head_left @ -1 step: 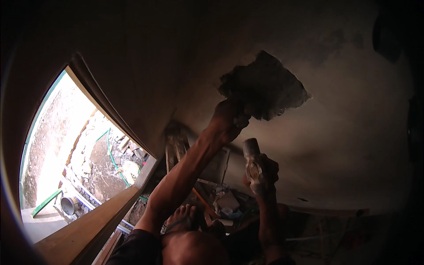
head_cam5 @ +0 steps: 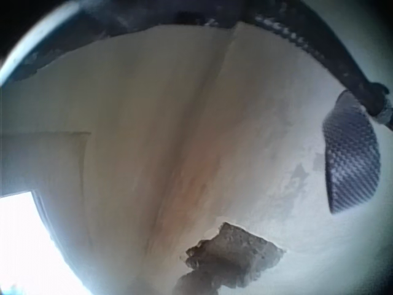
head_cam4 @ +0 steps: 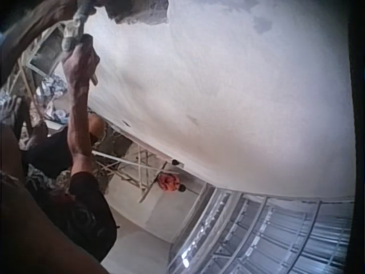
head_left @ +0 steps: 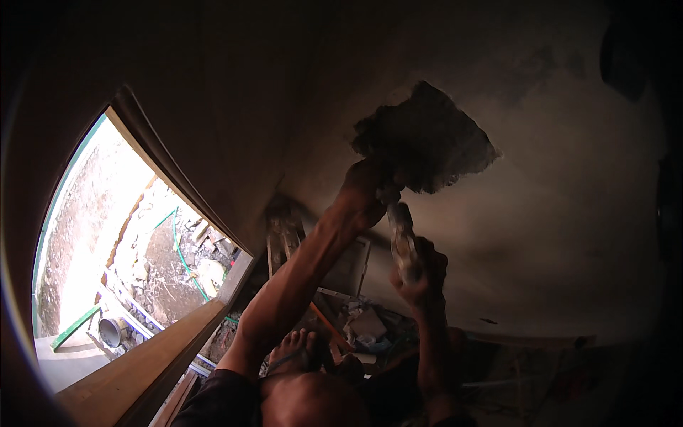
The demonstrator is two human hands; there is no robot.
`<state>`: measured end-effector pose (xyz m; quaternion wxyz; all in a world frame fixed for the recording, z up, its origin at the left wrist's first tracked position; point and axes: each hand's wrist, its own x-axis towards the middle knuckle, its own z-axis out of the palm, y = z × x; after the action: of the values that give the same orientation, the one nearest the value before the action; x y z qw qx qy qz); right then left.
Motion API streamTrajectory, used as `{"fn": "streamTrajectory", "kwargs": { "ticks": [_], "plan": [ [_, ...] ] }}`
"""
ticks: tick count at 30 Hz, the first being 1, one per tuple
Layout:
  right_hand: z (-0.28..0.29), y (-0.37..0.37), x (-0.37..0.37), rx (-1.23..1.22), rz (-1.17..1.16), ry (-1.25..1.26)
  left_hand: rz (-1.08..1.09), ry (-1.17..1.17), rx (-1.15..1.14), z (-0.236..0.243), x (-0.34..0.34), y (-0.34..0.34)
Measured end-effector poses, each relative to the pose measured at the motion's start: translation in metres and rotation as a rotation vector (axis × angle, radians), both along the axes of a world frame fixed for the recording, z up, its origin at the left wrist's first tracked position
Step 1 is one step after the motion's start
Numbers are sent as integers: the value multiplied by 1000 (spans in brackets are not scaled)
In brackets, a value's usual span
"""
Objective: The person uses a hammer and chisel to break away plaster from a ceiling to create a square opening. They then insert a plastic electrical box into the hole and tap it into place.
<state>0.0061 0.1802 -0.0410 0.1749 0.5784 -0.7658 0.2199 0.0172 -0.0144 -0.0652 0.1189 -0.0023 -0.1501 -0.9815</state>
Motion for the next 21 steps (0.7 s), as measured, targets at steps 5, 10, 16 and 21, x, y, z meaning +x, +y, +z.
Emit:
{"fn": "streamTrajectory", "kwargs": {
  "ticks": [5, 10, 16, 21],
  "plan": [
    [-4, -6, -4, -36, 62, 8, 18, -160, -49, 1, 2, -7],
    [-10, -7, -5, 85, -35, 113, 53, -156, -62, 8, 3, -4],
    [-8, -5, -5, -27, 161, 17, -94, 31, -28, 4, 6, -20],
    [-9, -19, -9, 26, -12, -18, -14, -96, 40, -7, -2, -18]
  ]
}}
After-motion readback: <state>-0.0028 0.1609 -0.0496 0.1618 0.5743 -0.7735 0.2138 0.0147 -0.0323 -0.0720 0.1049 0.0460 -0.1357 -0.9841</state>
